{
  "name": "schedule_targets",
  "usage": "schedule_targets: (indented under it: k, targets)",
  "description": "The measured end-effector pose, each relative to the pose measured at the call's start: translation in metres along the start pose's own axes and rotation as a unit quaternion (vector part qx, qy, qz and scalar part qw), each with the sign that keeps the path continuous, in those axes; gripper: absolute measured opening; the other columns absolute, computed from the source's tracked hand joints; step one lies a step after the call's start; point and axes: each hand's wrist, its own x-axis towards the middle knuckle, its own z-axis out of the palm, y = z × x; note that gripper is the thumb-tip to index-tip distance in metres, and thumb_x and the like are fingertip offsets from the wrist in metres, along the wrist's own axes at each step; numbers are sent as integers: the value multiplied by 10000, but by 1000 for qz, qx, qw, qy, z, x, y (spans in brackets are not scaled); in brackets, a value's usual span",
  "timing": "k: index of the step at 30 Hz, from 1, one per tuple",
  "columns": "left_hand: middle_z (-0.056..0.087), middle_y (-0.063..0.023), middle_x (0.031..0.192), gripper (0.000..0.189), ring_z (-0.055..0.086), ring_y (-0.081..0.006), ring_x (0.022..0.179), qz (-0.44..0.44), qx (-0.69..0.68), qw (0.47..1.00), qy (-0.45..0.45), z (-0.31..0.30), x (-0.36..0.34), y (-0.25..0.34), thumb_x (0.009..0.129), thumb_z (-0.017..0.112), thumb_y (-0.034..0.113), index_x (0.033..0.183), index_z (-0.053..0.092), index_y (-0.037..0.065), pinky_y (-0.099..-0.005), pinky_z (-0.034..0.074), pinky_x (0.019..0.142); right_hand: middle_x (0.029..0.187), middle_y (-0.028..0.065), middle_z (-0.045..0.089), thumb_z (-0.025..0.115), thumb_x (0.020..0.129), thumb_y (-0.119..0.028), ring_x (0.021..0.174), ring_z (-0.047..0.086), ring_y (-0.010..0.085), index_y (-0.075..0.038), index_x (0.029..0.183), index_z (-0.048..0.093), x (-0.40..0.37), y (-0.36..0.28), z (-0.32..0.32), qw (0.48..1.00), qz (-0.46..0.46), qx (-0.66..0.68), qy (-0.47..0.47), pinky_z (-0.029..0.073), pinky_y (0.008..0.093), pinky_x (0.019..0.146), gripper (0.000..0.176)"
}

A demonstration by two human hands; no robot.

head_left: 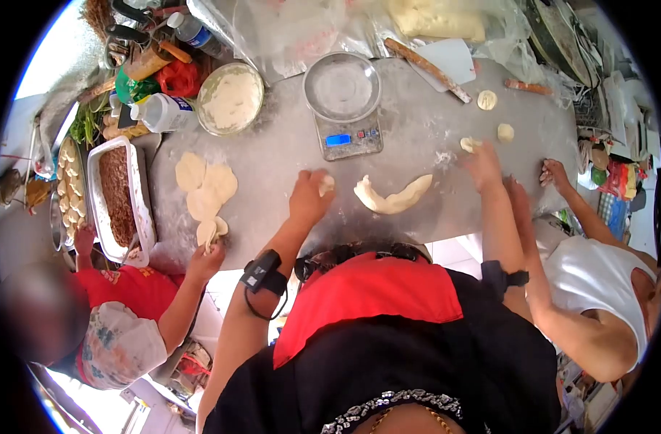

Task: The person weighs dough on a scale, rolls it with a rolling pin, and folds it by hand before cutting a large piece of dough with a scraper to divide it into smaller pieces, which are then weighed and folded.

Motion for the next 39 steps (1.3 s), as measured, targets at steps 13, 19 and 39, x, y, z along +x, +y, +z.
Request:
schedule_targets:
  k: [13,19,39]
  targets:
    - [605,-109,1076,350,591,-201,951,41,-259,961,88,-53,78,33,748,574,37,1097,591,37,-289,476,746,1020,121,627,593,806,-96,973,575,161,-25,1081,584,-69,30,48,956,-213,-163,-120,444,287,854,285]
    - [623,-95,1047,298,583,-159,947,-115,-288,951,15,-26,12,-9,812,563,54,1103,575,-10,-268,449,833,970,129,656,585,818,-103,879,624,160,-3,1079,580,-99,72,69,929,-154,-172,-290,484,278,790,279]
    - [657,-129,960,259,617,-166,877,-26,-356,934,33,-33,66,3,812,565,51,1058,583,-27,-265,464,781,1015,130,633,604,812,-177,928,618,220,-53,1076,607,-107,45,116,902,-207,-278,-259,480,341,809,291]
